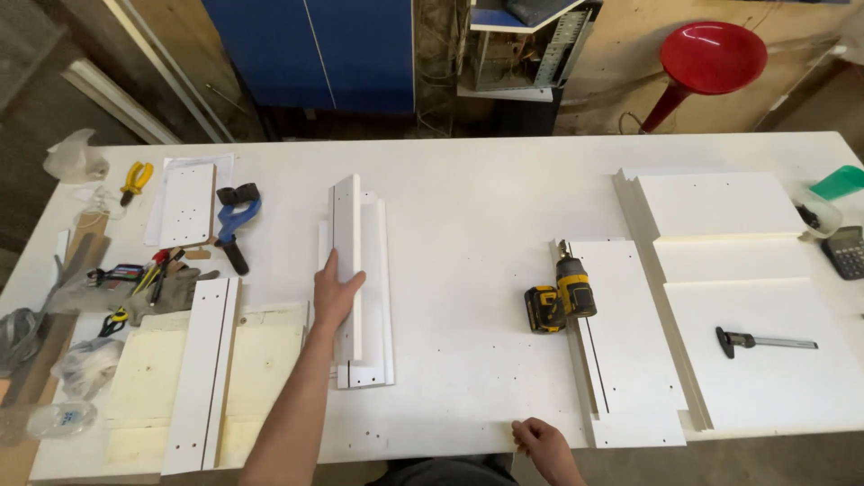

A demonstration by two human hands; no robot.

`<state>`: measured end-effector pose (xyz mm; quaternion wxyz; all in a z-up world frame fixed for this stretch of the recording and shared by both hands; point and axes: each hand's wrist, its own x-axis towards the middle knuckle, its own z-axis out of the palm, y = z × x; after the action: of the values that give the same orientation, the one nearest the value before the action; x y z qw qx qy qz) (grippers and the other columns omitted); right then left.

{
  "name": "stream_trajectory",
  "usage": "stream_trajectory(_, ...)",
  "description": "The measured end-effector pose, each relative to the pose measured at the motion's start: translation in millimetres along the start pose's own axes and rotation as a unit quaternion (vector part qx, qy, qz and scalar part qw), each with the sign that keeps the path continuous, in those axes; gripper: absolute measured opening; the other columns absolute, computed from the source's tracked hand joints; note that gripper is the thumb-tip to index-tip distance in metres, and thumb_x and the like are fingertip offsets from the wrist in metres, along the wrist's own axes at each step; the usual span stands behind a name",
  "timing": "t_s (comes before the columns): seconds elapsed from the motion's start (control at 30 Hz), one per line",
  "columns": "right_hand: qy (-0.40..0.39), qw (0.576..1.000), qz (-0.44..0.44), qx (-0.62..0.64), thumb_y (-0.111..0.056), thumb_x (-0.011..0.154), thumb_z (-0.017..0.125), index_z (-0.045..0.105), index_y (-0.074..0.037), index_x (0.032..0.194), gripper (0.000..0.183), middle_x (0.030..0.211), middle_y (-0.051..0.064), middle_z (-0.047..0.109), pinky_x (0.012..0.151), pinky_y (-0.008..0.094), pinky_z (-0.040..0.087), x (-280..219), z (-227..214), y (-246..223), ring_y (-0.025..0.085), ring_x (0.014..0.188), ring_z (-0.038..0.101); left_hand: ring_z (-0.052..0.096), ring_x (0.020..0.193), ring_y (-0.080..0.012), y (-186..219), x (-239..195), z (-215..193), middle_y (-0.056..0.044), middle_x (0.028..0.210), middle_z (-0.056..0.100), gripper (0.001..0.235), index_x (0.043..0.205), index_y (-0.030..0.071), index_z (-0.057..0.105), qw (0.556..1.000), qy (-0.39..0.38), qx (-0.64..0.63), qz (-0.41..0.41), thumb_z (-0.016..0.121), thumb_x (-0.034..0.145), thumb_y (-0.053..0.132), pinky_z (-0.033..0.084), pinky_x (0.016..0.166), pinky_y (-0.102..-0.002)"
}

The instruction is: Assembling white wooden boards by driving screws with a power drill on a workbench.

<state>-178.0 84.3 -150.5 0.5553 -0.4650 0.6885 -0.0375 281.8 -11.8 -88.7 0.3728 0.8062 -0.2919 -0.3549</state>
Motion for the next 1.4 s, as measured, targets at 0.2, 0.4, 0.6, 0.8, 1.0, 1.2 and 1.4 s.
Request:
stream_trajectory(0.2, -0.053, 0.998, -0.021, 0.007, -0.036, 0.1, 0.062, 0.07, -0.006, 0.082, 0.036, 0.079, 0.007, 0.073, 0.074, 0.03, 0.051, -6.2, -40.7, -44.1, 0.017, 0.075, 0.063, 0.062, 0.098, -0.0377, 37.2, -82.8, 27.9, -0.033, 0.119, 0.058, 0.081, 0.145, -0.008, 0.045, 0.643, -0.304, -0.703, 0.019, 0.061, 0.076, 0.03, 0.056, 0.091, -0.045)
stream_trajectory(0.4, -0.086, 0.99, -0.104, -0.05, -0.043, 0.096, 0.061, 0.071, -0.012, 0.083, 0.035, 0.08, 0.001, 0.075, 0.075, 0.028, 0.05, 20.4, -70.9, -50.1, 0.013, 0.075, 0.067, 0.059, 0.108, -0.0328, 72.5, -147.9, 73.1, -0.026, 0.13, 0.052, 0.096, 0.15, -0.006, 0.036, 0.605, -0.378, -0.698, 0.058, 0.072, 0.076, 0.043, 0.055, 0.095, -0.04)
stream_trajectory(0.6, -0.039, 0.994, -0.105, -0.012, -0.038, 0.098, 0.064, 0.074, -0.014, 0.102, 0.026, 0.085, 0.002, 0.074, 0.071, 0.03, 0.049, 39.2, -105.2, -54.0, 0.015, 0.077, 0.064, 0.059, 0.119, -0.037, 68.3, -170.5, 97.8, -0.027, 0.14, 0.048, 0.102, 0.151, -0.009, 0.031, 0.537, -0.427, -0.727, 0.03, 0.077, 0.08, 0.048, 0.051, 0.108, -0.045)
stream_trajectory(0.8, -0.086, 0.979, -0.184, -0.017, -0.035, 0.095, 0.066, 0.079, -0.014, 0.097, 0.025, 0.089, 0.002, 0.079, 0.087, 0.03, 0.053, 37.0, -101.8, -62.8, 0.015, 0.088, 0.071, 0.061, 0.11, -0.0367, 72.1, -191.9, 117.7, -0.029, 0.132, 0.053, 0.1, 0.15, -0.004, 0.038, 0.575, -0.342, -0.743, 0.014, 0.076, 0.079, 0.054, 0.054, 0.099, -0.044)
stream_trajectory(1.0, -0.228, 0.49, -0.813, -0.216, -0.051, 0.108, 0.048, 0.04, -0.001, 0.156, 0.069, 0.164, 0.019, 0.038, 0.127, 0.052, 0.019, -88.4, -78.8, -122.6, 0.036, 0.155, 0.031, 0.059, 0.12, -0.0401, 72.8, -209.0, 141.0, -0.029, 0.127, 0.06, 0.089, 0.141, -0.012, 0.049, 0.646, -0.317, -0.695, 0.01, 0.059, 0.087, 0.059, 0.049, 0.109, -0.049)
stream_trajectory(1.2, -0.029, 0.549, -0.777, -0.306, -0.089, 0.077, 0.046, 0.026, 0.003, 0.16, 0.125, 0.163, 0.031, 0.029, 0.124, 0.059, 0.024, -29.2, -48.8, -207.5, 0.046, 0.152, 0.028, 0.058, 0.125, -0.0432, 69.2, -230.3, 135.0, -0.033, 0.133, 0.059, 0.102, 0.147, -0.012, 0.043, 0.666, -0.354, -0.655, -0.046, 0.057, 0.083, 0.066, 0.042, 0.116, -0.051)
stream_trajectory(1.4, 0.053, 0.698, -0.618, -0.359, -0.089, 0.088, 0.022, 0.015, 0.003, 0.162, 0.118, 0.17, 0.028, 0.011, 0.13, 0.047, 0.001, -32.1, -71.3, -287.8, 0.038, 0.159, 0.007, 0.06, 0.123, -0.0421, 30.6, -226.5, 118.5, -0.032, 0.139, 0.06, 0.108, 0.148, -0.003, 0.051, 0.706, -0.357, -0.597, -0.133, 0.049, 0.072, 0.074, 0.047, 0.112, -0.05)
